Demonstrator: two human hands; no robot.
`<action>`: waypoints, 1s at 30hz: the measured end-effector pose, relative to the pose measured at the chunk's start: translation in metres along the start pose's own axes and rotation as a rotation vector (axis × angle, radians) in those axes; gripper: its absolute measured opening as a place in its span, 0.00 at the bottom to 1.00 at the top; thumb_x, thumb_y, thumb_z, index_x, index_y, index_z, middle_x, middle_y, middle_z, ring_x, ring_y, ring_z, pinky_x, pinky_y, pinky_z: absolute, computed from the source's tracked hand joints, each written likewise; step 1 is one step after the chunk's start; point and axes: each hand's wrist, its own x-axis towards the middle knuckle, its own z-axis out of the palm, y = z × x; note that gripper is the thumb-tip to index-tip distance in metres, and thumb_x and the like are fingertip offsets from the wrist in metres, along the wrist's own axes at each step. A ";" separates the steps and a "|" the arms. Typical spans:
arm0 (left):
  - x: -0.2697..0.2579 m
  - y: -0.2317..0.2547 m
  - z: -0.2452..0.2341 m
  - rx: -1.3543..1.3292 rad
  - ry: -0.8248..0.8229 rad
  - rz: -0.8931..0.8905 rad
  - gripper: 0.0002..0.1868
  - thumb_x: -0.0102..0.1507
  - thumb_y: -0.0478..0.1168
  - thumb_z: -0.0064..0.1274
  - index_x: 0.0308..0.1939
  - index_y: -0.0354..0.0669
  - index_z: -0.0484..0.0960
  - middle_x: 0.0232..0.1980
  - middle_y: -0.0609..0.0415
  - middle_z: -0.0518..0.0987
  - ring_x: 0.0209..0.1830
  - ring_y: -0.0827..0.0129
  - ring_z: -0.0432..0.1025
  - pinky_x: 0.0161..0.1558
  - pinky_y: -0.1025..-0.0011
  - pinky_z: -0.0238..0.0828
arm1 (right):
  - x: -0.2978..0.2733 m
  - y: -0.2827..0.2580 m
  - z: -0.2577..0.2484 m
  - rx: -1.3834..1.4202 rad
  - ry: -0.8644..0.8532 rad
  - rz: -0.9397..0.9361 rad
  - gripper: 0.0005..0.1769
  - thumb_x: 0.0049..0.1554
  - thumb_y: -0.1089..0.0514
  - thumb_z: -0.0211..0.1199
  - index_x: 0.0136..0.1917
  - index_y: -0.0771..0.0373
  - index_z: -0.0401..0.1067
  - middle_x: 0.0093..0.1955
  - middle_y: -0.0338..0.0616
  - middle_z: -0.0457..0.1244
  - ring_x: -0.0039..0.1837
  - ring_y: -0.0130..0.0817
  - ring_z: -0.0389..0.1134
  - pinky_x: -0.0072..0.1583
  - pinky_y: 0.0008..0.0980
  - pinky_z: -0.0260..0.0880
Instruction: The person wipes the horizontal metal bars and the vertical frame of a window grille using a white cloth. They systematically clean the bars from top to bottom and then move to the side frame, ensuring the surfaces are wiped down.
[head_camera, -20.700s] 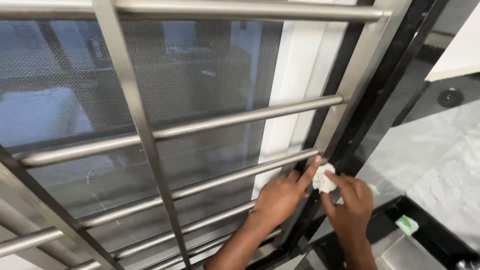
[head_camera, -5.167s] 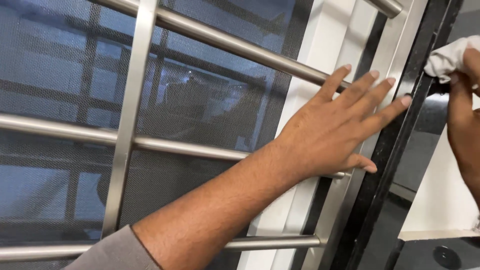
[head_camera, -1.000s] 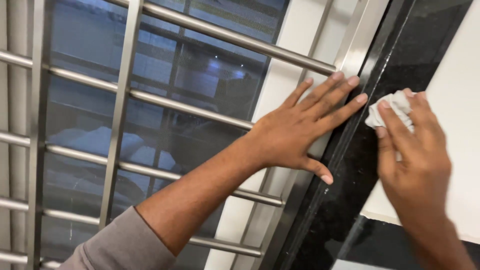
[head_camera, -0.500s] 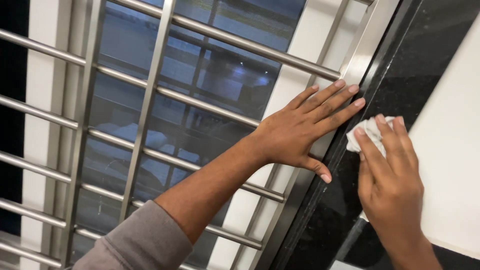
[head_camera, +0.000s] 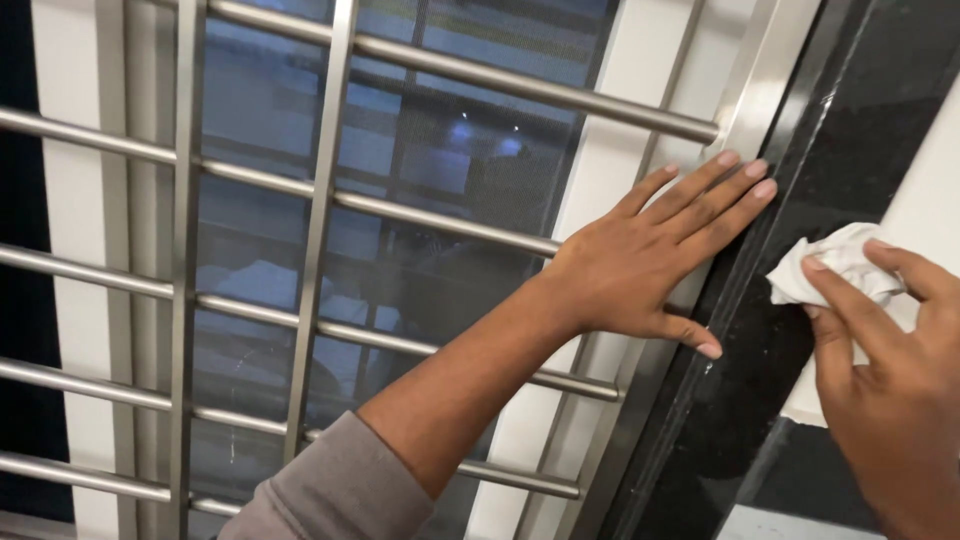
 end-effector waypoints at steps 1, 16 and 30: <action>-0.002 0.002 -0.004 -0.010 0.002 -0.005 0.75 0.46 0.93 0.32 0.83 0.50 0.37 0.87 0.55 0.42 0.89 0.60 0.36 0.86 0.45 0.39 | -0.005 0.005 0.006 -0.005 -0.010 -0.003 0.18 0.65 0.66 0.68 0.68 0.57 0.77 0.71 0.56 0.61 0.69 0.48 0.66 0.66 0.40 0.69; 0.003 0.001 -0.007 0.011 -0.060 -0.004 0.75 0.44 0.93 0.32 0.83 0.53 0.36 0.88 0.54 0.40 0.88 0.61 0.34 0.84 0.44 0.36 | -0.010 -0.011 0.019 -0.055 0.042 -0.108 0.18 0.62 0.68 0.68 0.64 0.56 0.78 0.70 0.45 0.65 0.77 0.40 0.66 0.75 0.36 0.67; 0.001 0.003 -0.025 0.135 -0.193 0.016 0.77 0.43 0.94 0.27 0.84 0.50 0.36 0.89 0.55 0.39 0.89 0.64 0.32 0.85 0.49 0.27 | -0.019 -0.025 0.011 0.007 -0.070 -0.062 0.22 0.48 0.61 0.71 0.58 0.55 0.78 0.67 0.46 0.65 0.74 0.43 0.64 0.71 0.43 0.67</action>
